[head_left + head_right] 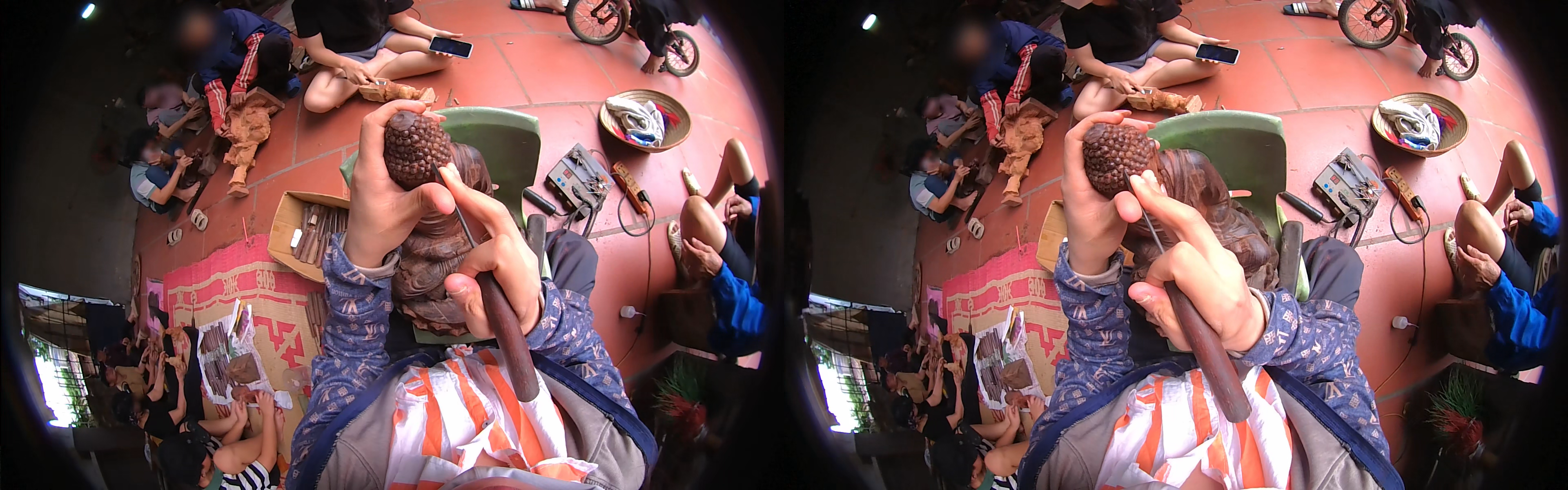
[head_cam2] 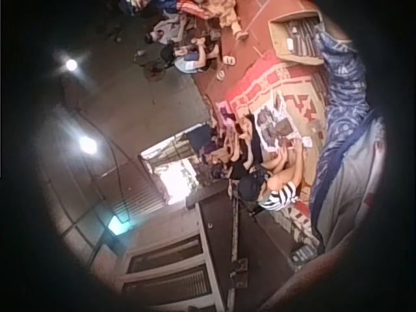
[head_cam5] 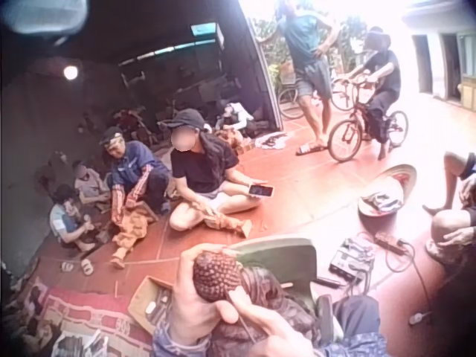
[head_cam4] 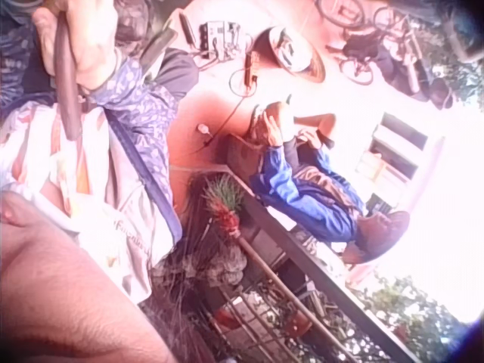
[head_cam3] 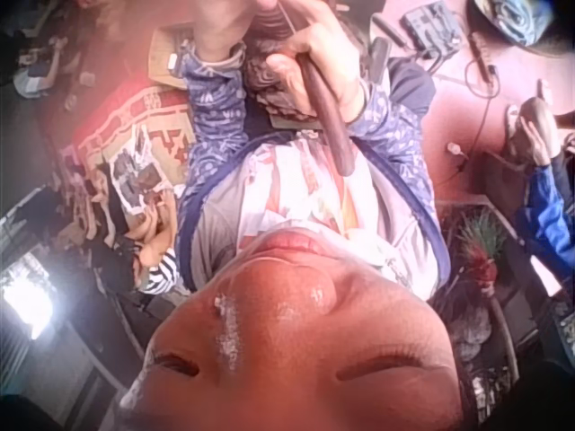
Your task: The person carves a wooden Buddha statue using a chisel and mallet, focusing on the head area. They repeatedly position the chisel and tap it with the mallet to refine the surface details.
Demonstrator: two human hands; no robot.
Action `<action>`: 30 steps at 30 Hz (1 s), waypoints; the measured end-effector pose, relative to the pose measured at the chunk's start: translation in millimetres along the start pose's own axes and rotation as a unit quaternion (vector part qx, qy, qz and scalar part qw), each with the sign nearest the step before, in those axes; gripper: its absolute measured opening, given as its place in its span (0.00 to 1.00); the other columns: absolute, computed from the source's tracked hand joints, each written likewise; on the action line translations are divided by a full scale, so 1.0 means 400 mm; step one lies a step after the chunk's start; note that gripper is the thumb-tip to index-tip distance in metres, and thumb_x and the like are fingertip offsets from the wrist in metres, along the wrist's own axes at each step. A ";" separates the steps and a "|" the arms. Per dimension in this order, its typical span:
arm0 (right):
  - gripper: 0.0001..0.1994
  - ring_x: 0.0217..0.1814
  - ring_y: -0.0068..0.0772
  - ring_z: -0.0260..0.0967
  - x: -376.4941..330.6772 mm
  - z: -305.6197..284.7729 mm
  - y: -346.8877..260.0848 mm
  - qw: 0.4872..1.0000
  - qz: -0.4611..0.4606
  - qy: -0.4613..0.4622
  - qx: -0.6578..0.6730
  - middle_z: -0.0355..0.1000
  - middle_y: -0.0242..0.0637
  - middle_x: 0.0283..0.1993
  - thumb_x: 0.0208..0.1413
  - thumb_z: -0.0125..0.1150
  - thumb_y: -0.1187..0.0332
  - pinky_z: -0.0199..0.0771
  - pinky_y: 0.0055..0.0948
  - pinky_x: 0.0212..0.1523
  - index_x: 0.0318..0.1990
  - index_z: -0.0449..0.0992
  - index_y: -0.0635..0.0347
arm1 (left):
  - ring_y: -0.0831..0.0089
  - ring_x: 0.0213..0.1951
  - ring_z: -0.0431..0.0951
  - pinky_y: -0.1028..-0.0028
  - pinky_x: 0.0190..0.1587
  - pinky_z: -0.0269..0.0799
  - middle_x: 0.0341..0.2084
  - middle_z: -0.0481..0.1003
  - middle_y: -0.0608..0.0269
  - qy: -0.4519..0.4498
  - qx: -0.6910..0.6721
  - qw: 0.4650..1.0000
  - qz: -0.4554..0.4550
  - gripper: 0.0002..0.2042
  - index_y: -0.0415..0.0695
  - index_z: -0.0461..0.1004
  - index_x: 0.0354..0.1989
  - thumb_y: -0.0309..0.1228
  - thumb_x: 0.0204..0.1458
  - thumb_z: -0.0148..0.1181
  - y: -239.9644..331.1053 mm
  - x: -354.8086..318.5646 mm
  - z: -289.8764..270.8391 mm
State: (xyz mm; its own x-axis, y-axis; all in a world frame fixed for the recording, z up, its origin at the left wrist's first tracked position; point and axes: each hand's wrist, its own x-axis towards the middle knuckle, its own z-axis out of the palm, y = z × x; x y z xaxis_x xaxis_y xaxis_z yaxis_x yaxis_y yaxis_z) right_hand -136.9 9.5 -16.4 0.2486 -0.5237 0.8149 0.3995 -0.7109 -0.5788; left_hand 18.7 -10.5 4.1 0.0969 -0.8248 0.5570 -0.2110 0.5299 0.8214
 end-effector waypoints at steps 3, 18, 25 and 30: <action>0.09 0.64 0.72 0.57 0.006 -0.002 -0.015 1.000 0.019 0.003 0.007 0.56 0.78 0.58 0.51 0.62 0.75 0.56 0.51 0.64 0.29 0.67 0.68 | 0.75 0.44 0.73 0.75 0.49 0.70 0.44 0.72 0.60 0.002 0.001 1.000 0.006 0.48 0.40 0.59 0.56 0.57 0.29 0.71 -0.001 0.000 0.003; 0.10 0.65 0.71 0.56 0.008 -0.002 -0.022 0.999 0.039 0.011 0.020 0.57 0.75 0.59 0.51 0.63 0.73 0.54 0.53 0.65 0.27 0.66 0.66 | 0.75 0.43 0.73 0.75 0.47 0.70 0.44 0.72 0.59 0.006 0.019 1.000 0.007 0.47 0.40 0.60 0.56 0.55 0.27 0.73 -0.001 0.001 0.002; 0.11 0.63 0.62 0.60 -0.004 -0.047 -0.022 0.997 -0.011 -0.064 0.041 0.63 0.64 0.57 0.50 0.65 0.63 0.50 0.60 0.64 0.27 0.72 0.60 | 0.72 0.48 0.73 0.71 0.54 0.69 0.46 0.72 0.58 0.002 -0.001 1.000 -0.007 0.56 0.41 0.60 0.56 0.49 0.09 0.80 0.002 0.003 -0.006; 0.11 0.42 0.40 0.68 -0.045 -0.085 -0.004 1.000 0.007 0.024 0.012 0.67 0.45 0.41 0.49 0.66 0.61 0.67 0.35 0.44 0.29 0.77 0.59 | 0.70 0.51 0.73 0.70 0.56 0.67 0.47 0.72 0.54 -0.005 -0.006 1.000 0.008 0.55 0.40 0.59 0.56 0.50 0.13 0.80 0.000 0.000 -0.009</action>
State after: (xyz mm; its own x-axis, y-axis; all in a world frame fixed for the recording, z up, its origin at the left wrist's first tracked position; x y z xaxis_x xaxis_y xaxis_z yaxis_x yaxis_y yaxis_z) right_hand -172.2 4.1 -31.2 0.2116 -0.5554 0.8042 0.4182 -0.6922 -0.5881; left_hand 22.1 -9.9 4.3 0.0837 -0.8182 0.5688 -0.2006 0.5453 0.8139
